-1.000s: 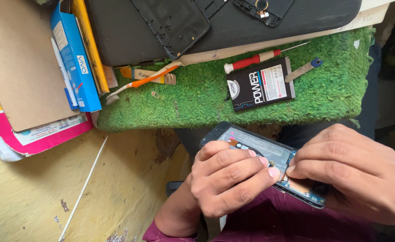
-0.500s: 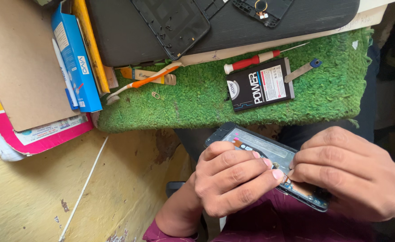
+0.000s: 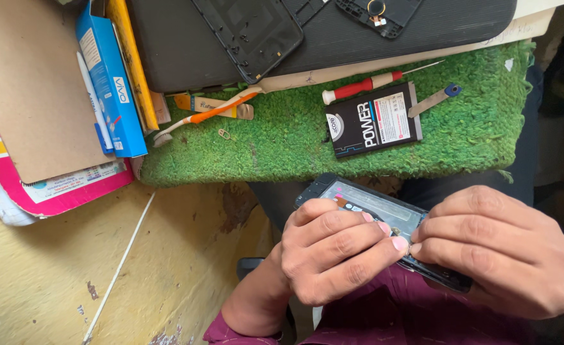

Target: The person disassembles a smartphone, removes the battery, and reassembles the device by reconnecting internal components and securing the back cover. They use a screwdriver to remove and replace screws and handle the battery and circuit board by hand.

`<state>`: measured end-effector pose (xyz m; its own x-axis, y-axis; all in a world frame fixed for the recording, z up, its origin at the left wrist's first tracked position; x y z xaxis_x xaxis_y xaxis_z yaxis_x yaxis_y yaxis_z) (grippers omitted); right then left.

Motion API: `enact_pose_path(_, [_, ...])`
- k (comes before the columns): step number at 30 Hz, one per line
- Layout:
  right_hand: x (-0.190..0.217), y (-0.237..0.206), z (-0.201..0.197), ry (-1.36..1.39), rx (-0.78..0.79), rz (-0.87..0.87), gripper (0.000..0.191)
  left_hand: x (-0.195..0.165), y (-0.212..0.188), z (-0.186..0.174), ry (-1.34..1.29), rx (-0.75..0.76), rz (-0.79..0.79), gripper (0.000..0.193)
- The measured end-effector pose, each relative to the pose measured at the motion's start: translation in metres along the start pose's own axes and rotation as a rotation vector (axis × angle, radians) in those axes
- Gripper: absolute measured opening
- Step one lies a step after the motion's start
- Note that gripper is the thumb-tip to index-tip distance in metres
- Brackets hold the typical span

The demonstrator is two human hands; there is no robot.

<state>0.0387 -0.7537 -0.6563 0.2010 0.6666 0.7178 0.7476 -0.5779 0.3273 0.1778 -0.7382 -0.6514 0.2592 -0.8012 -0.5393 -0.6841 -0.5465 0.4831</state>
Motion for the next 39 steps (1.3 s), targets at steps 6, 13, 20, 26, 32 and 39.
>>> enact_pose_path(6, [-0.009,0.001,-0.003,0.032,0.001,0.069,0.035,0.002,-0.001,-0.003,-0.021,0.006,-0.007,0.025])
enact_pose_path(13, [-0.005,0.0,-0.001,0.013,-0.006,0.005,0.034,0.002,-0.002,-0.003,-0.015,-0.007,-0.008,0.024])
enact_pose_path(20, [-0.009,-0.004,0.0,0.035,0.009,0.014,0.031,0.001,-0.003,-0.003,-0.022,-0.007,-0.006,0.022])
enact_pose_path(26, [-0.007,-0.006,-0.008,-0.077,-0.023,-0.055,0.034,-0.002,-0.004,-0.007,-0.004,-0.01,-0.002,0.021])
enact_pose_path(32, [0.007,-0.008,-0.006,-0.132,0.105,-0.155,0.033,0.001,-0.003,-0.005,-0.036,0.019,-0.029,0.022])
enact_pose_path(39, [0.018,-0.015,0.007,-0.228,0.314,-0.173,0.04,-0.005,-0.001,-0.011,-0.048,-0.008,0.007,0.021])
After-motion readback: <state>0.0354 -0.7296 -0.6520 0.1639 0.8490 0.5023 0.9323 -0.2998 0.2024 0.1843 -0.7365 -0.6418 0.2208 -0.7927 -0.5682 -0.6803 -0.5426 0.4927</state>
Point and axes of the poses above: each hand's wrist, its own y-axis towards the middle knuckle, its own z-axis out of the palm, x = y × z, the point moved 10 cm from there along y, towards the middle knuckle, and after that the axes turned 13 degrees about x, right-handed, at the moved point
